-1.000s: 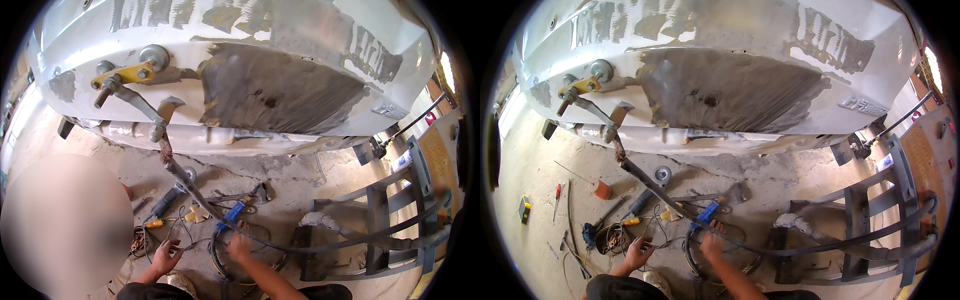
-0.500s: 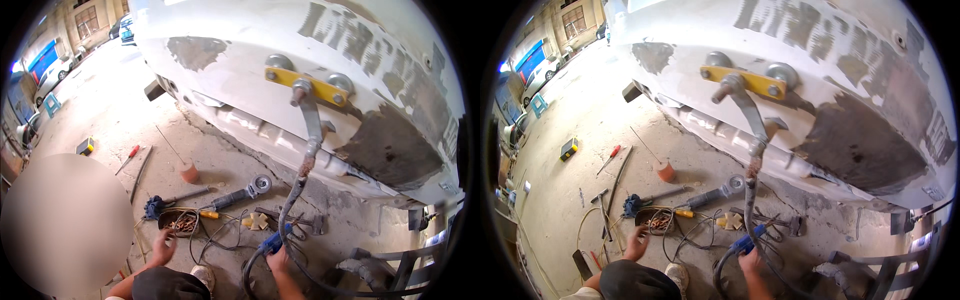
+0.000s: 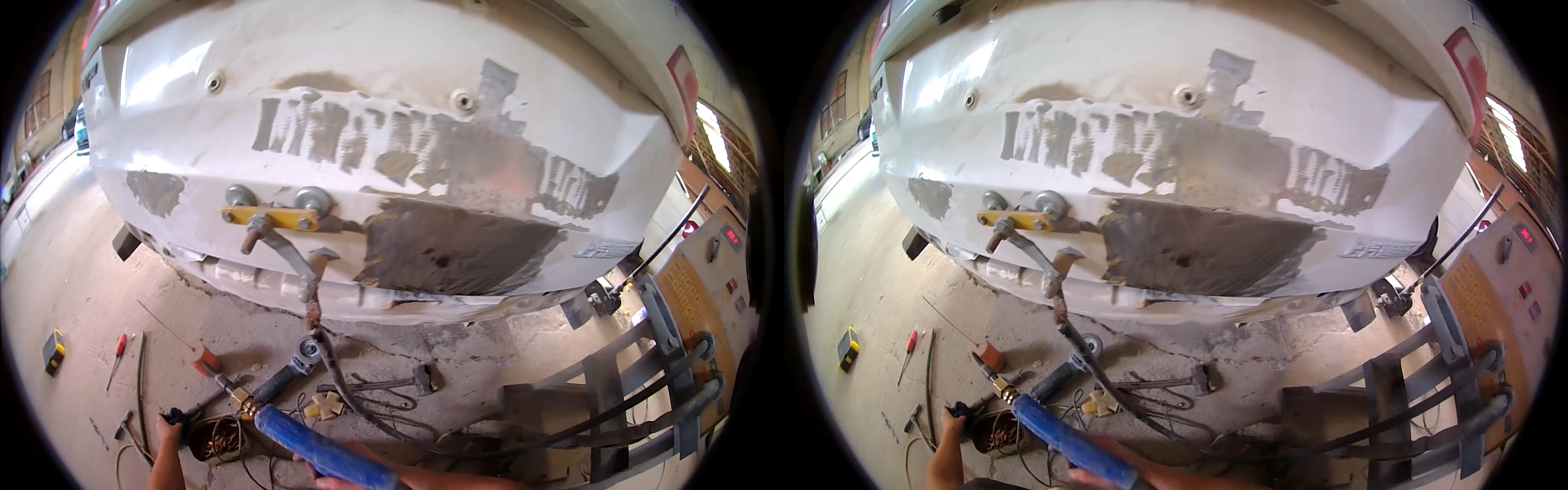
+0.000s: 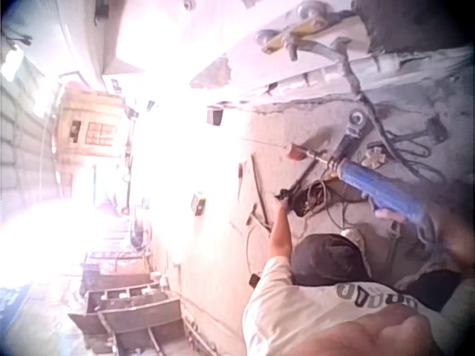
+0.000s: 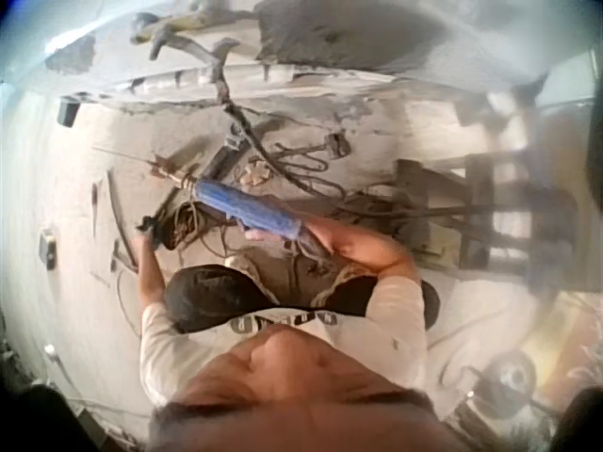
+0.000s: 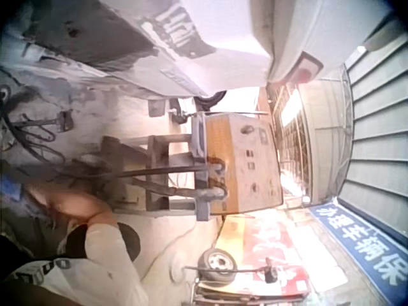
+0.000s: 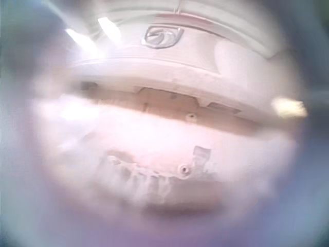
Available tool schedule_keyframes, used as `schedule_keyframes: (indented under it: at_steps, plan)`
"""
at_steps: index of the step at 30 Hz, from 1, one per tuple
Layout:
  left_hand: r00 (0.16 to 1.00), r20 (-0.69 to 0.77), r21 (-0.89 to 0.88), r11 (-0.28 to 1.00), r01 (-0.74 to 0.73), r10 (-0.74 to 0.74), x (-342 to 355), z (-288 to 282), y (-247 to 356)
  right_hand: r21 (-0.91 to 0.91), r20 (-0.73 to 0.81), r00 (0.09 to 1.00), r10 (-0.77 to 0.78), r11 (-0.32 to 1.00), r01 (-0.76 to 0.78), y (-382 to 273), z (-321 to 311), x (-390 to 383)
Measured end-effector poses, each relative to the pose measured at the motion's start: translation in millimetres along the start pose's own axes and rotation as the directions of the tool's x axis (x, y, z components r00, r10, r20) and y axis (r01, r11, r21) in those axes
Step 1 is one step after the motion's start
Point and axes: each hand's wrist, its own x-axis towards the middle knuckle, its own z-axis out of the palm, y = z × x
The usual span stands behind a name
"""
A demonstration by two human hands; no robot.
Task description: The person uses a blowtorch to heat a section of a white car bumper and wipes the area with a cloth. They then use a hammer and a metal bar to tap and shape the heated metal surface.
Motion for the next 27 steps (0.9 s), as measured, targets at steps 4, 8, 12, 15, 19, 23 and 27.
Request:
schedule_keyframes:
  at_steps: [4,8,12,15,19,23,27]
  plan:
    - [0.987,-0.158,-0.026,1.000,-0.006,0.002,33.3,27.6,-47.9,-0.203,0.093,0.985,-0.145,0.966,0.162,-50.8,-22.6,-27.7]
    - [0.985,-0.107,-0.215,0.971,0.107,-0.132,28.8,17.9,-47.9,-0.147,-0.011,0.965,-0.261,0.955,0.257,-61.0,-52.8,-66.1]
    - [0.961,0.021,-0.499,0.830,0.249,-0.276,6.9,-31.8,-22.8,-0.008,-0.177,0.913,-0.369,0.928,0.373,-45.3,-79.4,-89.9]
    - [0.928,0.175,-0.763,0.550,0.340,-0.330,-31.4,-83.6,2.6,0.056,-0.249,0.865,-0.437,0.885,0.463,-36.3,-100.1,-97.5]
    - [0.923,0.301,-0.948,-0.029,0.317,0.240,-103.9,-115.9,64.9,0.119,-0.267,0.839,-0.473,0.848,0.516,-34.4,-119.7,-96.6]
    - [0.847,0.321,-0.926,-0.046,0.374,0.423,-199.3,-141.3,145.3,0.230,-0.208,0.839,-0.503,0.808,0.542,-36.7,-138.5,-88.0]
    - [0.821,0.479,-0.852,-0.061,0.520,0.311,-248.3,-131.8,178.5,0.245,-0.189,0.847,-0.497,0.811,0.531,-36.3,-149.1,-80.1]
